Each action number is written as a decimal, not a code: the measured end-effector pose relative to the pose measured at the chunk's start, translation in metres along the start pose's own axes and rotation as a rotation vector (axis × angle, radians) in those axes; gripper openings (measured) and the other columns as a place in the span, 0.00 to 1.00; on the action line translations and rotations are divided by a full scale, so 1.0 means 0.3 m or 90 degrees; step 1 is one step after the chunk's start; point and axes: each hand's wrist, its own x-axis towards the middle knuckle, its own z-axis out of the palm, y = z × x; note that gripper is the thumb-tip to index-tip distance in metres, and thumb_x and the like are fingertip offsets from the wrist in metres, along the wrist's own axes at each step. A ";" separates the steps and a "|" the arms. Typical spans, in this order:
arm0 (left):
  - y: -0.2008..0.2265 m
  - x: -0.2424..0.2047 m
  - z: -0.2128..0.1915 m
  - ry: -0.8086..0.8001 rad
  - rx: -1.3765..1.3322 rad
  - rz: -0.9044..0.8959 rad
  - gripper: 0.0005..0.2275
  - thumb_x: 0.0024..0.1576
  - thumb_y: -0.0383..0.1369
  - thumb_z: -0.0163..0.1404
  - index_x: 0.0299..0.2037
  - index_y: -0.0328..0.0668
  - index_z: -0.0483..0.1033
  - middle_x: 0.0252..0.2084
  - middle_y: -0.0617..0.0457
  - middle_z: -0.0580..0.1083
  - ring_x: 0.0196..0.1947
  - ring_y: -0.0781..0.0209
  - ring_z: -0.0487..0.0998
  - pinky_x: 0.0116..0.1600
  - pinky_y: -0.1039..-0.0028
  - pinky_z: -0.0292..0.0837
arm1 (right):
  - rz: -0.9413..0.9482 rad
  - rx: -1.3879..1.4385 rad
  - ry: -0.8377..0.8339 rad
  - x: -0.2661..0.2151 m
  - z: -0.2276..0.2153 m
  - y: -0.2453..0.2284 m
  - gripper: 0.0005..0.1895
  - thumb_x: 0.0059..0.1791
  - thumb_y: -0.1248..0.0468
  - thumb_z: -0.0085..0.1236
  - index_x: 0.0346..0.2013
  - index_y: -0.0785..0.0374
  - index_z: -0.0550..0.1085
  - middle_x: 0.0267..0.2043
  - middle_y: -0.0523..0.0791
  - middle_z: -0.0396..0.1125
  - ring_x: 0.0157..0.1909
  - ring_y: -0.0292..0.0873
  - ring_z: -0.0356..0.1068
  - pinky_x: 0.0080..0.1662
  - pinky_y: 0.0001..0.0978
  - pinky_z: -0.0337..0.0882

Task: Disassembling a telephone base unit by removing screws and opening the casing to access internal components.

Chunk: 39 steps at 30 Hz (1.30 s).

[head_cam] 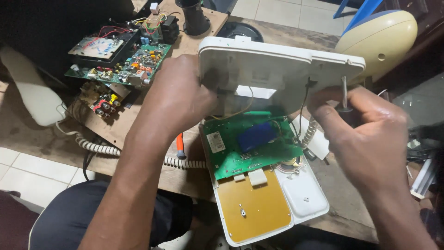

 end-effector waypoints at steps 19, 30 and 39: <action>0.016 -0.016 0.007 0.015 -0.013 -0.040 0.20 0.42 0.27 0.59 0.48 0.44 0.82 0.42 0.45 0.83 0.37 0.44 0.85 0.44 0.55 0.78 | 0.375 -0.185 -0.272 0.017 0.034 0.030 0.09 0.46 0.63 0.63 0.37 0.52 0.88 0.24 0.50 0.71 0.20 0.44 0.56 0.27 0.35 0.59; -0.022 -0.085 0.152 0.199 -0.091 0.109 0.18 0.40 0.27 0.62 0.44 0.44 0.80 0.38 0.48 0.81 0.34 0.47 0.81 0.42 0.59 0.75 | 0.296 -0.179 -0.185 -0.058 0.092 0.101 0.14 0.47 0.69 0.52 0.38 0.55 0.85 0.23 0.53 0.75 0.13 0.47 0.62 0.20 0.36 0.65; -0.039 -0.102 0.350 0.346 -0.252 0.122 0.31 0.42 0.22 0.59 0.59 0.33 0.64 0.55 0.43 0.72 0.52 0.47 0.71 0.59 0.61 0.66 | 0.221 -0.194 -0.251 -0.047 0.056 0.128 0.22 0.42 0.70 0.51 0.47 0.53 0.81 0.35 0.43 0.79 0.30 0.46 0.74 0.37 0.37 0.73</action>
